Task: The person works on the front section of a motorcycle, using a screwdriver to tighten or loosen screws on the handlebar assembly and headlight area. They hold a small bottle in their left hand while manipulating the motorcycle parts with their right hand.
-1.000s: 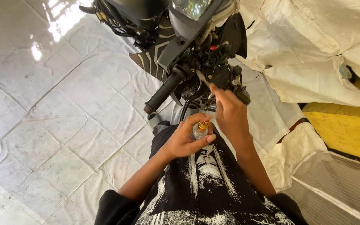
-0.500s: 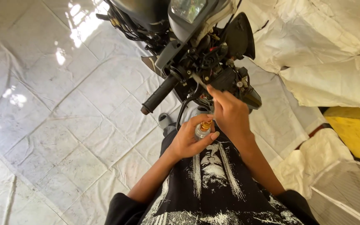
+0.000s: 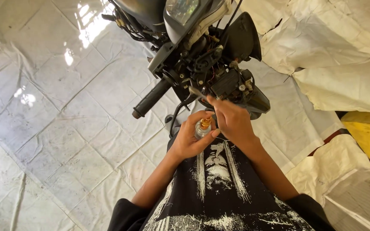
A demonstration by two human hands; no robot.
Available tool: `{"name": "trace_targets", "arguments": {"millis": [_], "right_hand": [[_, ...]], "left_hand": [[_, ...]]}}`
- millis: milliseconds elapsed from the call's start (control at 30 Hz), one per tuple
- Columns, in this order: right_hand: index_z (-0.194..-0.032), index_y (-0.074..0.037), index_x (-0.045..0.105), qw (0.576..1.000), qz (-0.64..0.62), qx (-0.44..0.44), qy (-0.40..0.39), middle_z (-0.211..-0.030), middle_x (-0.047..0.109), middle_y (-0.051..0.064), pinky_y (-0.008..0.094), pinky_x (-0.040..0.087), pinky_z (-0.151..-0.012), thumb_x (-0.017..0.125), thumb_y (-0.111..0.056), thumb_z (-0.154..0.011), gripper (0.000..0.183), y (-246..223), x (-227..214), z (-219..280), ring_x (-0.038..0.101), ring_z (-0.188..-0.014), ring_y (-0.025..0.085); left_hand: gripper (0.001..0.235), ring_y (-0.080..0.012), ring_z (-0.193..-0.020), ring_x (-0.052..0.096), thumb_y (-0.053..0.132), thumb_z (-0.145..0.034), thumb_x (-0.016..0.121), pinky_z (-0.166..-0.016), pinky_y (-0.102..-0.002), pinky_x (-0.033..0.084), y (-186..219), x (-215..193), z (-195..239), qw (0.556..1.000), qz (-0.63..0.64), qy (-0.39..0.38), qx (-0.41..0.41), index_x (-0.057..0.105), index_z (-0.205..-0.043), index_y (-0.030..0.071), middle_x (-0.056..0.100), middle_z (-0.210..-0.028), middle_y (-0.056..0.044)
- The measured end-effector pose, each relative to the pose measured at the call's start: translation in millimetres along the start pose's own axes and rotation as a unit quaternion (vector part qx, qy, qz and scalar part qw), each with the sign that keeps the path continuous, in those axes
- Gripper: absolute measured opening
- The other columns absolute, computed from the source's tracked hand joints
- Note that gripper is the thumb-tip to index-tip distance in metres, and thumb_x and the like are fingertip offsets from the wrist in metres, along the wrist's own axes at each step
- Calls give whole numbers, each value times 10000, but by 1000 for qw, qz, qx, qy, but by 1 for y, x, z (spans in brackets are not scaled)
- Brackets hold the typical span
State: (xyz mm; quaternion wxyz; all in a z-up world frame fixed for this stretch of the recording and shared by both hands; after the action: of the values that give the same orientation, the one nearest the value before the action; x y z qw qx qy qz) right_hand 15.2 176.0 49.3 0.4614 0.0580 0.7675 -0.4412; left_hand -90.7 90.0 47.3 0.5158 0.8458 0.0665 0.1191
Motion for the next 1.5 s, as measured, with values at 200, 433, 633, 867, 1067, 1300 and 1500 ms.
{"name": "trace_targets", "arguments": {"millis": [200, 433, 633, 867, 1067, 1300, 1500], "right_hand": [[-1208, -115, 669, 992, 9, -128, 13, -663, 493, -64, 264, 282, -407, 619, -283, -1028, 251, 6, 27, 11, 364, -493, 78], [-1251, -163, 729, 997, -23, -60, 34, -765, 665, 21, 335, 531, -615, 572, -172, -1038, 265, 29, 12, -1, 690, -689, 272], [-1038, -129, 685, 990, -114, -64, -42, -777, 710, 89, 425, 541, -642, 660, -419, -967, 300, 65, 48, 8, 712, -749, 363], [-1043, -87, 752, 990, -122, -67, -29, -789, 733, 127, 380, 535, -585, 600, -106, -1002, 159, 40, 36, -5, 721, -679, 334], [-1075, -135, 773, 985, -165, -48, -10, -789, 719, 84, 356, 543, -621, 582, -69, -998, 216, 50, 19, -23, 692, -670, 271], [-1084, -123, 798, 969, -237, -62, -24, -766, 715, 112, 363, 549, -611, 582, -42, -969, 258, 71, 34, -12, 695, -652, 283], [-1187, -55, 773, 958, -281, -38, -38, -605, 637, 134, 318, 448, -463, 547, -71, -1036, 272, 72, 2, -25, 521, -432, 197]], "left_hand": [[440, -246, -630, 665, -16, -909, 704, -605, -379, 557, 0, 28, 1, 996, 75, -40, 18, 532, -1314, -11, 717, -824, -154], [426, -228, -608, 662, 6, -907, 731, -644, -382, 576, -5, 29, 6, 999, 43, -16, 2, 562, -1297, -18, 736, -823, -161], [422, -260, -680, 671, 14, -901, 731, -653, -378, 559, -24, 20, 9, 1000, 20, -2, 11, 558, -1286, -14, 724, -851, -155], [504, -247, -602, 667, 141, -1022, 663, -673, -386, 563, -13, -21, 5, 966, -211, 145, -41, 405, -1439, 27, 707, -763, -95], [433, -186, -476, 627, 129, -1039, 617, -540, -322, 524, 6, -27, -6, 953, -224, 195, -62, 396, -1400, 41, 663, -643, -50], [318, -175, -425, 598, 87, -1016, 614, -476, -291, 488, -1, -23, 4, 916, -281, 269, -94, 461, -1292, 56, 672, -625, -59], [305, -177, -406, 609, 37, -997, 623, -448, -289, 508, 6, -7, 3, 926, -273, 250, -68, 468, -1259, 29, 701, -690, -89]]}}
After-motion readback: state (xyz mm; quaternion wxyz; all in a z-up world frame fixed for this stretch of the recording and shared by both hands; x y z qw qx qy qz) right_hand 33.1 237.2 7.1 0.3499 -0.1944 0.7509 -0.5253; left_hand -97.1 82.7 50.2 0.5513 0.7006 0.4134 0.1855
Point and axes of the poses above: each hand's wrist, its own z-axis away from the middle knuckle, its own x-axis out of the palm, y = z × x, the point moved 8 cm from there along -z, towards the middle knuckle
